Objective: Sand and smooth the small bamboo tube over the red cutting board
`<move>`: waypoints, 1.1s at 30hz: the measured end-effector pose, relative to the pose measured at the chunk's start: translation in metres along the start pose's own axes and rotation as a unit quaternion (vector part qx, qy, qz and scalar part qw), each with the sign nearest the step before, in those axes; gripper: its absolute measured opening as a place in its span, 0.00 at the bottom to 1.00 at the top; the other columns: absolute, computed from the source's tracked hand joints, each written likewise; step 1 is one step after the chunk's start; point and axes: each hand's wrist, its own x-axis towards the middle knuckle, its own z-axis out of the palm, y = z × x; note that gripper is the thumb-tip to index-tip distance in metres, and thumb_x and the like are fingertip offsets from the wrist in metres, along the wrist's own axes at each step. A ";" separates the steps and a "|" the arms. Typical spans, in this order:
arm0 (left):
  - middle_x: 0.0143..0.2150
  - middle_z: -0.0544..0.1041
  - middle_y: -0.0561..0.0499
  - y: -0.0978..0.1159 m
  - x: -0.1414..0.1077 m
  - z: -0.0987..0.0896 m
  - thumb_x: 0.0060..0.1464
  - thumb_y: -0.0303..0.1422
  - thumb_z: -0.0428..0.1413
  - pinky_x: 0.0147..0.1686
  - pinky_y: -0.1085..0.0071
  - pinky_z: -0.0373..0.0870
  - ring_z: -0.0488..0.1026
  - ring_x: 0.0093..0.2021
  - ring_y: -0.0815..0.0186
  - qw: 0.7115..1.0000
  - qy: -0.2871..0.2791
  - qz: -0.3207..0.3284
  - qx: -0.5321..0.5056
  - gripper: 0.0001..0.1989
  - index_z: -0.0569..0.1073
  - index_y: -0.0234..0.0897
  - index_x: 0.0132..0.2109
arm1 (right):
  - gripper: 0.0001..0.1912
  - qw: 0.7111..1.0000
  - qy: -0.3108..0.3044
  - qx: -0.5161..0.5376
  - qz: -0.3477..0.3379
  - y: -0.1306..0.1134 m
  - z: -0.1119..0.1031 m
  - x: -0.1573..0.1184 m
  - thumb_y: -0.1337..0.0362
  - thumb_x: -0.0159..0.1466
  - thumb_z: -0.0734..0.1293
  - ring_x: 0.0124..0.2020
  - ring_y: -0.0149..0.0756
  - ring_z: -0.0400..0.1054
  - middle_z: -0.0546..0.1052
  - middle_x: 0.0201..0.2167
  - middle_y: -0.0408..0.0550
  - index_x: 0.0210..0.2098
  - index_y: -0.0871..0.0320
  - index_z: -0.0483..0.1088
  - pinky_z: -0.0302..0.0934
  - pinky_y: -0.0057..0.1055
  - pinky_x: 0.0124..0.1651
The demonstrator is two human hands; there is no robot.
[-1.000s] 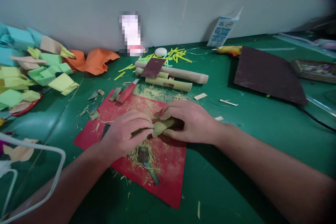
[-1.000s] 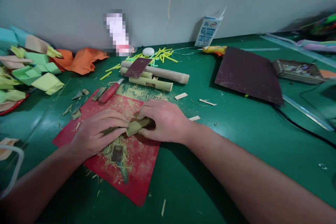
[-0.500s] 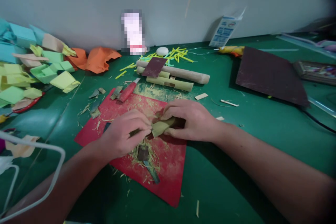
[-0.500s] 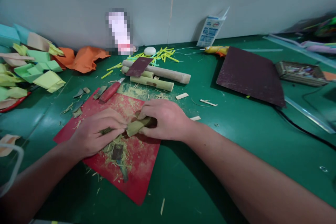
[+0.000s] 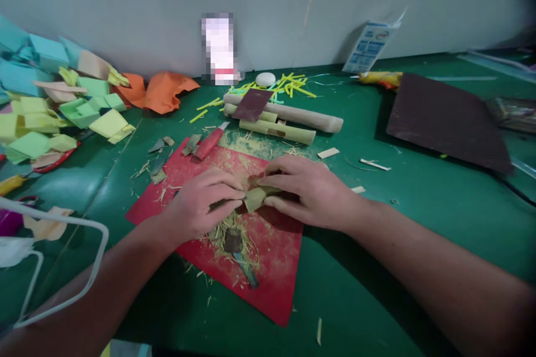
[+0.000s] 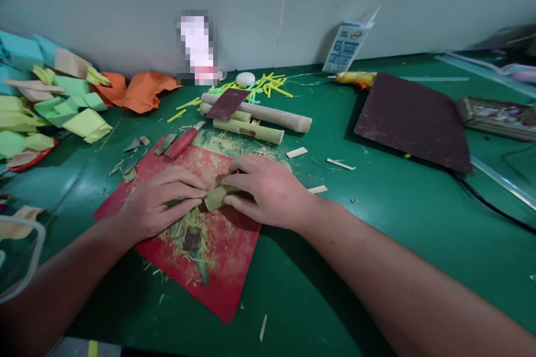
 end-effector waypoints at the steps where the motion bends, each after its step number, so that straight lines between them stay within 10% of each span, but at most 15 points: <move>1: 0.41 0.79 0.46 0.000 0.000 0.000 0.60 0.25 0.57 0.44 0.68 0.76 0.77 0.43 0.64 1.000 0.004 0.001 0.006 0.06 0.78 0.35 0.42 | 0.16 1.000 0.005 -0.001 0.003 -0.001 0.000 0.000 0.58 0.68 0.62 0.44 0.42 0.70 0.76 0.45 0.54 0.50 0.58 0.73 0.62 0.38 0.45; 33: 0.37 0.78 0.46 -0.002 0.012 0.016 0.61 0.24 0.55 0.40 0.64 0.75 0.75 0.39 0.63 0.997 0.042 0.057 0.005 0.05 0.75 0.34 0.38 | 0.14 0.999 0.001 0.049 0.014 0.008 0.001 0.009 0.57 0.65 0.67 0.43 0.40 0.72 0.79 0.42 0.50 0.45 0.57 0.75 0.60 0.33 0.44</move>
